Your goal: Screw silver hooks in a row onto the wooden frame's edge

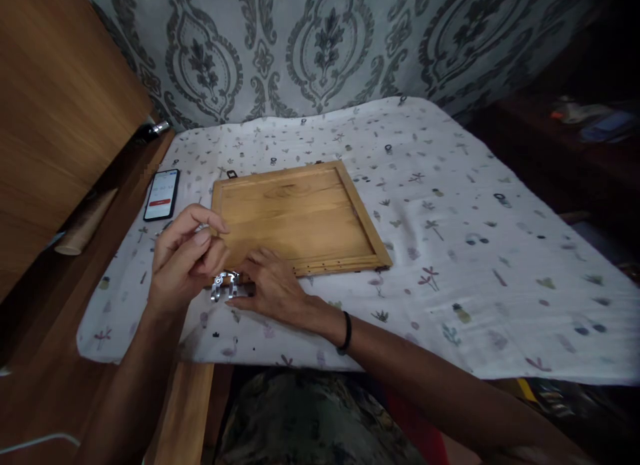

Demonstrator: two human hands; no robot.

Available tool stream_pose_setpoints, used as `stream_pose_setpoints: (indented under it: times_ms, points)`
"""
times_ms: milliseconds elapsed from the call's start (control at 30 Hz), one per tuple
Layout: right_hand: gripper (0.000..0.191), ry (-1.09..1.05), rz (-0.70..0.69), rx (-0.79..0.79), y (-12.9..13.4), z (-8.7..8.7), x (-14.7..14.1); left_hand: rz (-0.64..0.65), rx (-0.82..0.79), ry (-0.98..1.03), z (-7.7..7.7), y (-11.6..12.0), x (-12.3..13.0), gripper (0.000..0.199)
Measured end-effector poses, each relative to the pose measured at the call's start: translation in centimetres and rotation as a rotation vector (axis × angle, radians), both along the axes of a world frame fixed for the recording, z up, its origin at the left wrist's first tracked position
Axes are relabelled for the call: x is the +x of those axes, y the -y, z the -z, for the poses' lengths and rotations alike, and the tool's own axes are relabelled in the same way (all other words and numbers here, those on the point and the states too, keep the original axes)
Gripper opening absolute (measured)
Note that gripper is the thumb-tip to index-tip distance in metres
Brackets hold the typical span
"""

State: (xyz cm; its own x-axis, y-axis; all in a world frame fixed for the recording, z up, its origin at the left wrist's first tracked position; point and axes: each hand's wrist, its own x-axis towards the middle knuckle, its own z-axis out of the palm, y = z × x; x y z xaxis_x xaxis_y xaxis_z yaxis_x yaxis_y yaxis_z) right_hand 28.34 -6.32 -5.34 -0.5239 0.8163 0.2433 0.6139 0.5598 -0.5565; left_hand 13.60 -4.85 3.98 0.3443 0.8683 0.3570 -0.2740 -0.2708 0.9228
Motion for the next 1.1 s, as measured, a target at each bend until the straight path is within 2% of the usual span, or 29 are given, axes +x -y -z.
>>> stream_pose_setpoints:
  times_ms: [133, 200, 300, 400, 500, 700, 767, 833, 933, 967, 1033, 1100]
  points:
    - [0.055, 0.005, 0.007, 0.007, 0.0, 0.0, 0.0, -0.346, 0.044, -0.157, 0.1, 0.8, 0.5, 0.027]
    - [0.057, 0.001, 0.013, 0.014, 0.0, 0.1, -0.1, -0.485, 0.06, -0.15, 0.2, 1.4, 1.1, 0.03]
    - [0.058, 0.012, 0.018, 0.019, -0.1, 0.1, -0.1, -0.579, 0.04, 0.009, 0.4, 2.1, 2.2, 0.024]
    - [0.056, 0.035, 0.011, 0.01, -0.2, -0.1, -0.2, -0.599, 0.016, 0.115, 0.5, 2.1, 3.0, 0.019]
    - [0.056, 0.036, 0.006, 0.008, -0.1, -0.3, -0.1, -0.523, 0.021, 0.122, 0.5, 1.5, 3.0, 0.022]
    - [0.055, -0.025, -0.011, 0.011, 0.0, 0.0, 0.0, -0.021, -0.076, -0.033, -0.2, -0.9, 1.1, 0.026]
    - [0.054, -0.032, -0.013, 0.017, 0.0, 0.1, 0.0, 0.03, -0.066, -0.051, -0.2, -1.1, 0.8, 0.025]
    - [0.054, -0.021, -0.001, 0.019, 0.0, 0.2, 0.0, -0.083, -0.019, -0.093, -0.1, -0.7, 1.0, 0.027]
    - [0.055, 0.0, 0.016, 0.019, 0.0, 0.1, -0.1, -0.43, 0.07, -0.157, 0.1, 0.6, 1.8, 0.027]
    - [0.055, 0.002, 0.017, 0.019, -0.1, 0.1, -0.1, -0.511, 0.078, -0.145, 0.2, 1.0, 2.2, 0.024]
    - [0.054, 0.0, 0.014, 0.019, -0.1, 0.0, -0.1, -0.581, 0.077, -0.065, 0.2, 1.6, 2.8, 0.02]
    - [0.054, -0.007, 0.011, 0.018, -0.1, -0.1, 0.0, -0.573, 0.068, 0.013, 0.2, 1.7, 3.2, 0.022]
